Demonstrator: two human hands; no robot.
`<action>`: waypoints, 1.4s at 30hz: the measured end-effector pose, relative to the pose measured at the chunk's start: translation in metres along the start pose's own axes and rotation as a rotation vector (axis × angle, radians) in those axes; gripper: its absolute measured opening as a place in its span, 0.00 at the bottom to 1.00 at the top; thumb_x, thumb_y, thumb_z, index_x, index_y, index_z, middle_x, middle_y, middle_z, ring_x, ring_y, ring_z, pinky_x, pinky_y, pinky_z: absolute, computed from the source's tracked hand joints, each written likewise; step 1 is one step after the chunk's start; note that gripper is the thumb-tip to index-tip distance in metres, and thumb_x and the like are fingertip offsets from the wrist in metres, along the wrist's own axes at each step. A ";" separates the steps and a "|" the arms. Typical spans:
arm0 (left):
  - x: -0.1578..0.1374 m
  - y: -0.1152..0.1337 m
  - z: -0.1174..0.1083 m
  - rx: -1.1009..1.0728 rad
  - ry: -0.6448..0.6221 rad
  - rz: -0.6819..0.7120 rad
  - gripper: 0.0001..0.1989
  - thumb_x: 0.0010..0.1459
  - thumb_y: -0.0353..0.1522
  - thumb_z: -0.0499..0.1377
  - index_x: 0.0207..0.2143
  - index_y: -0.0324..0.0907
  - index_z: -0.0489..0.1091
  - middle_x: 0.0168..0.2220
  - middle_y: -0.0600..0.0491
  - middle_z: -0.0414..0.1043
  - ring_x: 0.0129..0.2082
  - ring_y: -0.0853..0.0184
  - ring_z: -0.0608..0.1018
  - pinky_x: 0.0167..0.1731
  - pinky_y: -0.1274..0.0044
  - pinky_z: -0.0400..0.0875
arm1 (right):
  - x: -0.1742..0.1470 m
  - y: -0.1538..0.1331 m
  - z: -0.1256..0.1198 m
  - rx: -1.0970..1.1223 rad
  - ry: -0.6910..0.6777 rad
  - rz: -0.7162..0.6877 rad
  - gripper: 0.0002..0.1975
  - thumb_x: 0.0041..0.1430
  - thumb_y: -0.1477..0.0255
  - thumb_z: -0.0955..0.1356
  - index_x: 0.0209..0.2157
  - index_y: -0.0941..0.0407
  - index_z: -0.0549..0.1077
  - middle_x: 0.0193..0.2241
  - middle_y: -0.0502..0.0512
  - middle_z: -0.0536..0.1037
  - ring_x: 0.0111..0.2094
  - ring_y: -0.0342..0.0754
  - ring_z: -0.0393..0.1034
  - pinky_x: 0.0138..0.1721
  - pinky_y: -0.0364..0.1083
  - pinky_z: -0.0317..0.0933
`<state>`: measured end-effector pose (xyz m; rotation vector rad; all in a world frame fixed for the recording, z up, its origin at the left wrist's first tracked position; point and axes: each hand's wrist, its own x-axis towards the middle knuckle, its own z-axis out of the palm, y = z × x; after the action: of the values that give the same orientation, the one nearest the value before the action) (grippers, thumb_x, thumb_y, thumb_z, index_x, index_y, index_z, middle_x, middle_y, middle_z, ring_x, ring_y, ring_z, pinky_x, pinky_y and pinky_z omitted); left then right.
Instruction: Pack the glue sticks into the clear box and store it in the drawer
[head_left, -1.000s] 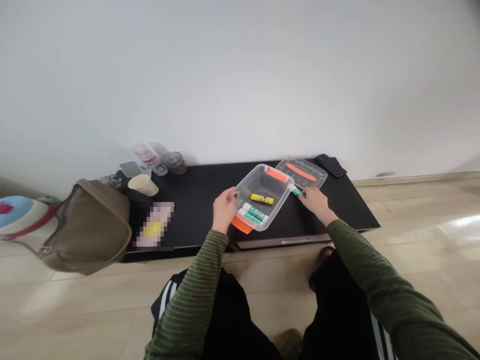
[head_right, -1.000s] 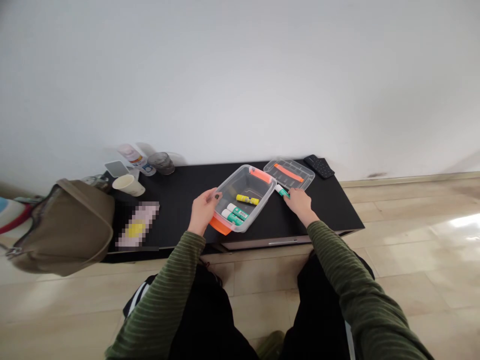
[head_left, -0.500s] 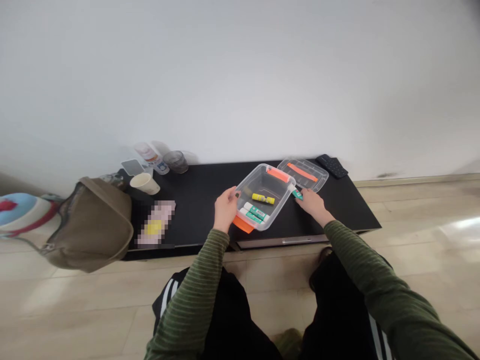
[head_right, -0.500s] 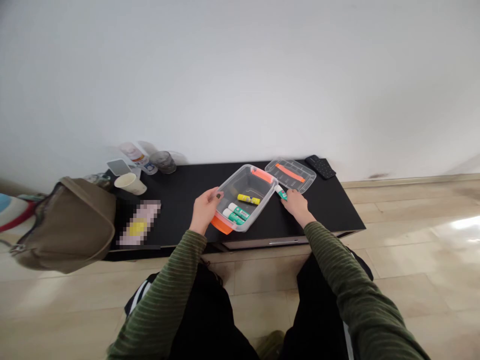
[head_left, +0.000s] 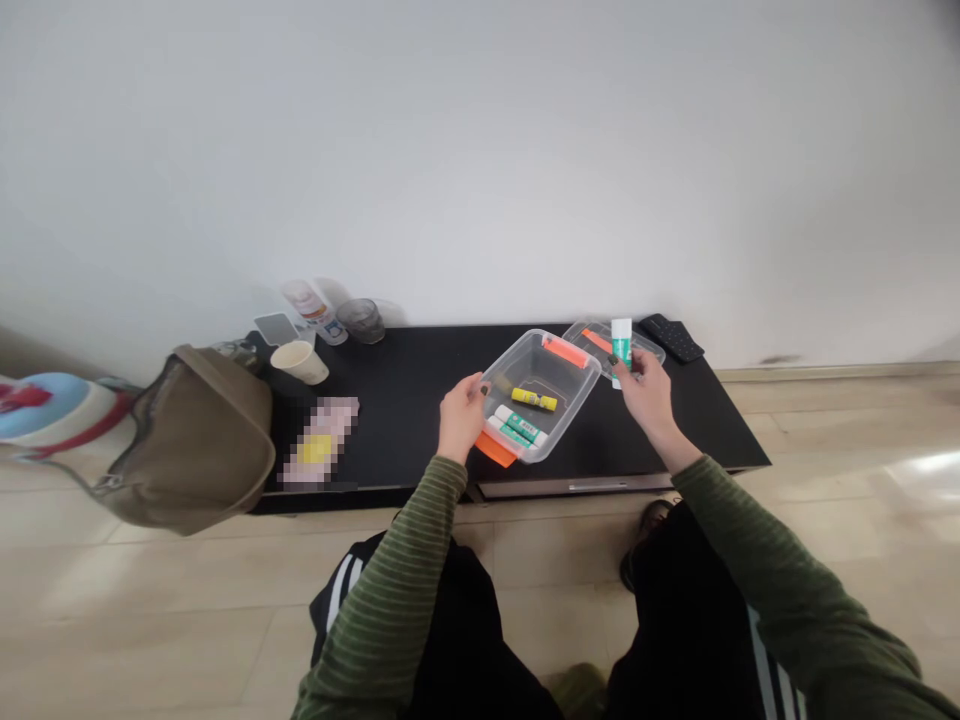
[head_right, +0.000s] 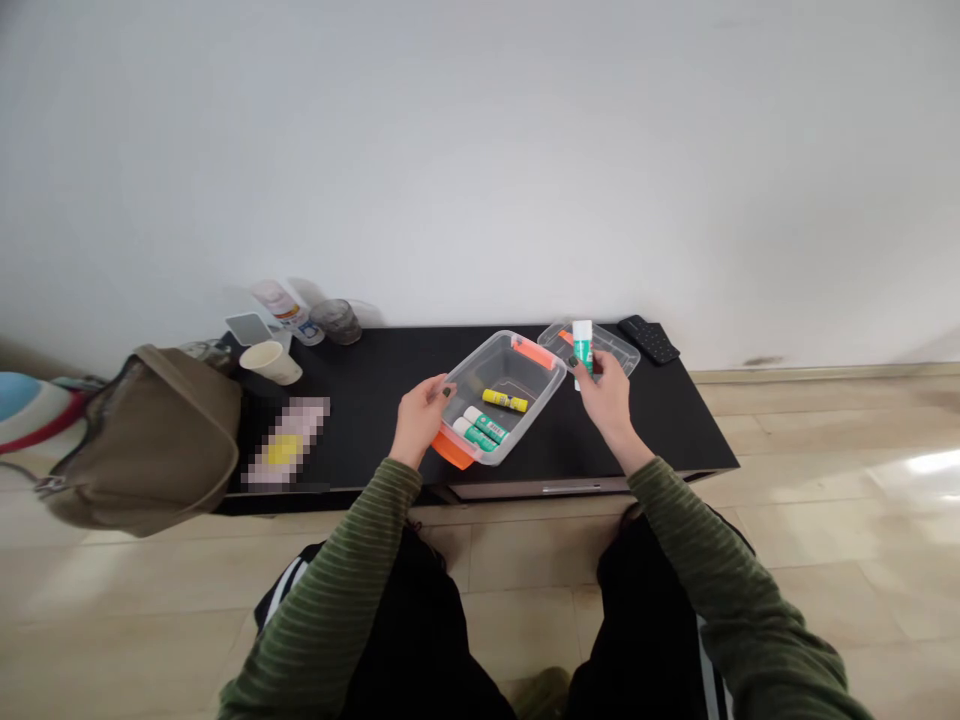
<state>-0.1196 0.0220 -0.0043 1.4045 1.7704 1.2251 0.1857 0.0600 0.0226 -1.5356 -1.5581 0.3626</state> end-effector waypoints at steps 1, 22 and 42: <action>0.000 0.000 0.000 0.001 -0.004 0.000 0.18 0.59 0.28 0.56 0.52 0.38 0.74 0.49 0.44 0.79 0.50 0.59 0.79 0.54 0.69 0.70 | -0.001 -0.013 -0.002 0.032 -0.008 -0.051 0.21 0.62 0.58 0.65 0.50 0.58 0.73 0.44 0.60 0.79 0.41 0.53 0.72 0.40 0.48 0.64; -0.001 0.005 0.000 0.058 -0.020 0.025 0.19 0.59 0.25 0.55 0.52 0.38 0.74 0.50 0.45 0.78 0.52 0.60 0.79 0.56 0.70 0.70 | -0.003 -0.104 0.091 -0.865 -1.030 -0.109 0.20 0.54 0.65 0.71 0.48 0.57 0.78 0.47 0.66 0.80 0.45 0.62 0.76 0.41 0.54 0.70; 0.006 0.001 0.001 -0.157 -0.078 0.011 0.18 0.57 0.34 0.61 0.50 0.39 0.76 0.48 0.44 0.79 0.49 0.58 0.80 0.53 0.68 0.71 | 0.019 0.011 0.009 -0.201 -0.083 -0.164 0.19 0.62 0.69 0.63 0.54 0.59 0.69 0.47 0.63 0.77 0.46 0.54 0.71 0.49 0.51 0.64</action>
<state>-0.1198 0.0281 -0.0036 1.3542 1.5807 1.2683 0.1895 0.0826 0.0166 -1.5463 -1.8177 0.1828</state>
